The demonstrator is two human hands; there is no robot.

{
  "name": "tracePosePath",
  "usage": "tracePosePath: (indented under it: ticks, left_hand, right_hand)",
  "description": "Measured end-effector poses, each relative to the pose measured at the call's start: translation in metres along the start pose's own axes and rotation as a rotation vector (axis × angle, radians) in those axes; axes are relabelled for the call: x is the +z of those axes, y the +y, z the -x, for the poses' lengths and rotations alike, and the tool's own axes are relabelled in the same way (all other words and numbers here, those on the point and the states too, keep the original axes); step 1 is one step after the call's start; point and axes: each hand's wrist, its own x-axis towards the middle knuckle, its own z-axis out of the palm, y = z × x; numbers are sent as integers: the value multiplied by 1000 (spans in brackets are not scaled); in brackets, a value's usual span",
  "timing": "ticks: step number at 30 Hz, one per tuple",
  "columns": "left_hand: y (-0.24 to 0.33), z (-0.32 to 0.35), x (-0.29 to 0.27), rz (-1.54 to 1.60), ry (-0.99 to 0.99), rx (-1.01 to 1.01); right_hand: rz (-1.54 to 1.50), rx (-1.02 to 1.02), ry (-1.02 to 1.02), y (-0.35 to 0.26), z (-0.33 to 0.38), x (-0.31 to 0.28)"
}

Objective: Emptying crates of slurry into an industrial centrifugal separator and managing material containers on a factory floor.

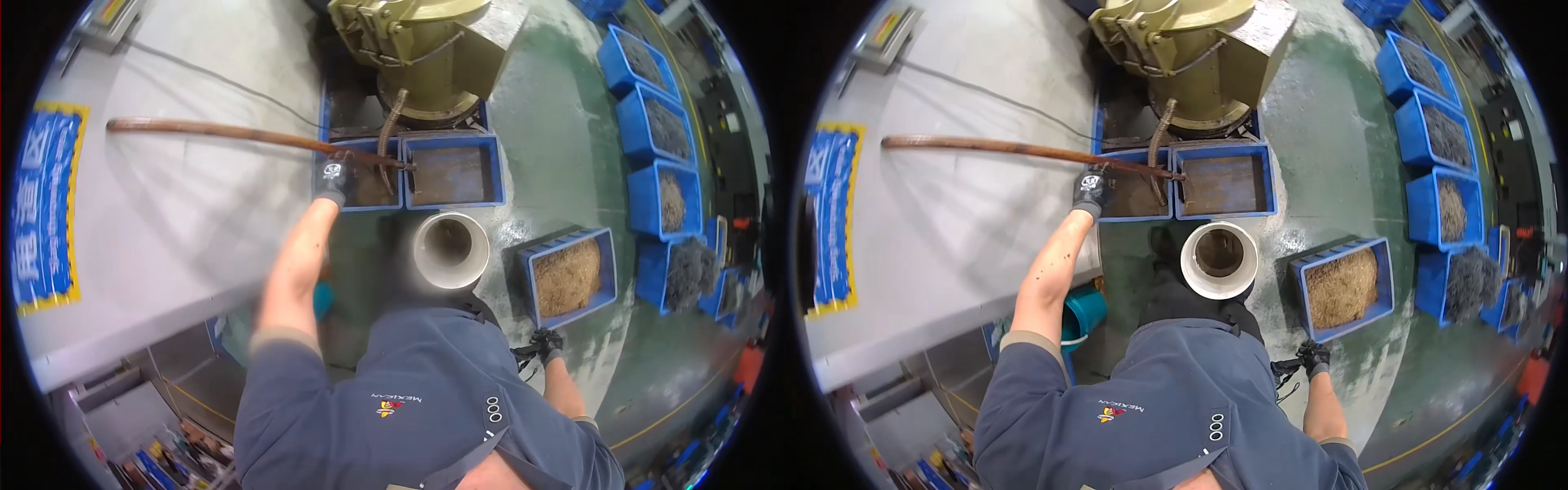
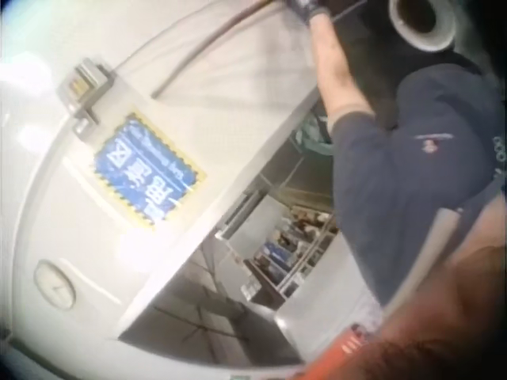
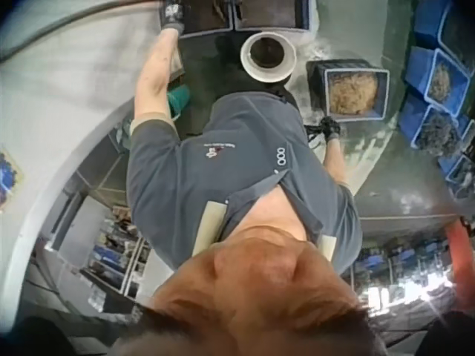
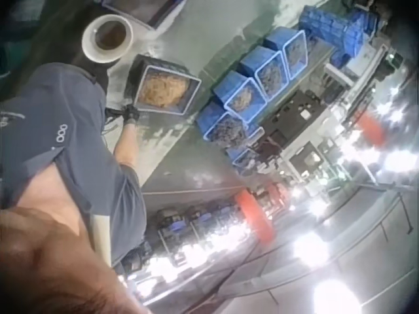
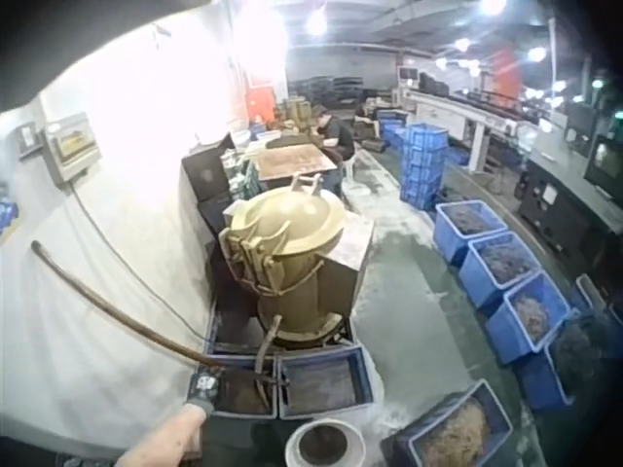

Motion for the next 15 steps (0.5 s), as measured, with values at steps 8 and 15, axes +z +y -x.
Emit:
tracePosePath:
  ticks: [8, 15]
  left_hand:
    - [-39, -119, 58, -310, -533, 152]
    - [-58, -132, 98, -231, -598, 24]
  right_hand:
    - [-246, 97, 155, 83, 81, 73]
    - [-193, 452, 5, 92, 125, 137]
